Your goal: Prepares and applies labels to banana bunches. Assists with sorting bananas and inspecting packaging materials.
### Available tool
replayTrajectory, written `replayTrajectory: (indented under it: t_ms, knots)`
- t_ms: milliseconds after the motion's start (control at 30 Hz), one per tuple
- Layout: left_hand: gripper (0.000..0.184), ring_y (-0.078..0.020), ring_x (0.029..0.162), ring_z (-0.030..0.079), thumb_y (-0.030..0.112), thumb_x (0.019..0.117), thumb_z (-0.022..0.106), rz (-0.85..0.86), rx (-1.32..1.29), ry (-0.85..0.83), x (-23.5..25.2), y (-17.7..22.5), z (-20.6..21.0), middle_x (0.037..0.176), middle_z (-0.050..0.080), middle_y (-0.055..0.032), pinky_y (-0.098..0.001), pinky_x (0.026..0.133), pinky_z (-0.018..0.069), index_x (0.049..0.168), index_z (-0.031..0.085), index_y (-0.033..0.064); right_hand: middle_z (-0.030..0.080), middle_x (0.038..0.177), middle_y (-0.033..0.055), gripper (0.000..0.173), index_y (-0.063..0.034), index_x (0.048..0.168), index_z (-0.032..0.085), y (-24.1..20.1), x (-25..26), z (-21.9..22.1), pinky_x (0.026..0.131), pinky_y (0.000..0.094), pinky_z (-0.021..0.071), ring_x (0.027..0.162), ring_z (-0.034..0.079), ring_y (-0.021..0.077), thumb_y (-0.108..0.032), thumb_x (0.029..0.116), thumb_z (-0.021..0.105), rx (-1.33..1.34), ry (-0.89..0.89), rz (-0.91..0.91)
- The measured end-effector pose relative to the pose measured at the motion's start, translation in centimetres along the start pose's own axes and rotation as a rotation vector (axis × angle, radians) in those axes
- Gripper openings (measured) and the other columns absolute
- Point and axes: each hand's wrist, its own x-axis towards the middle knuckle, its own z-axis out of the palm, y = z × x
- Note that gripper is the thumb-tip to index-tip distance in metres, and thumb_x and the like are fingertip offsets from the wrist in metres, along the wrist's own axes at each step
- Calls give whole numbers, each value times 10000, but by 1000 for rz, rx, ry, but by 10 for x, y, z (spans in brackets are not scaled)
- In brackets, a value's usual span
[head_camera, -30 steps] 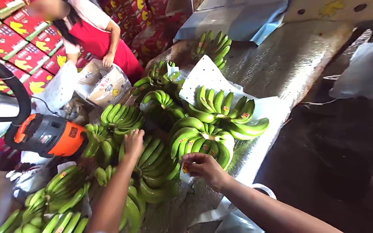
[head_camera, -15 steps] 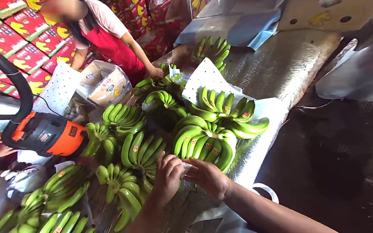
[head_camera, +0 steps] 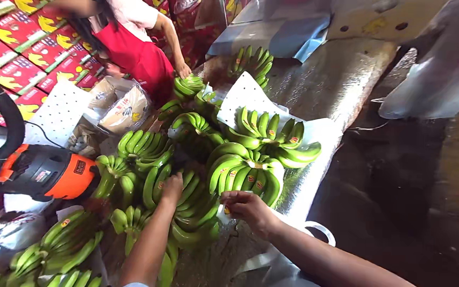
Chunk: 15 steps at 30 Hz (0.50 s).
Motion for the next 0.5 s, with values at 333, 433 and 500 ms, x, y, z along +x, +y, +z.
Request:
replayTrajectory:
  t_ms: [333,433,500]
  knots:
    - [127,-178,989,721,11,871,722,716,-763,609,-119,66,5,1009,744,-123,-285,918,583,971,800,25,708,1048,112,381,38,1330,589,4,-5,5,787,294,608,868,713,141,87,952,586,-5,25,10]
    - [125,-194,936,733,-24,866,669,798,-557,939,-115,67,27,916,742,-117,-261,889,587,875,780,33,695,1057,91,367,18,1356,562,7,-9,3,858,303,562,930,679,136,50,994,510,103,-20,104]
    - [118,-204,983,715,-4,911,639,841,-456,1102,-112,64,41,923,723,-107,-277,950,566,889,744,45,689,1084,84,378,18,1377,539,9,-11,2,895,289,544,959,667,123,29,1004,480,186,-56,138]
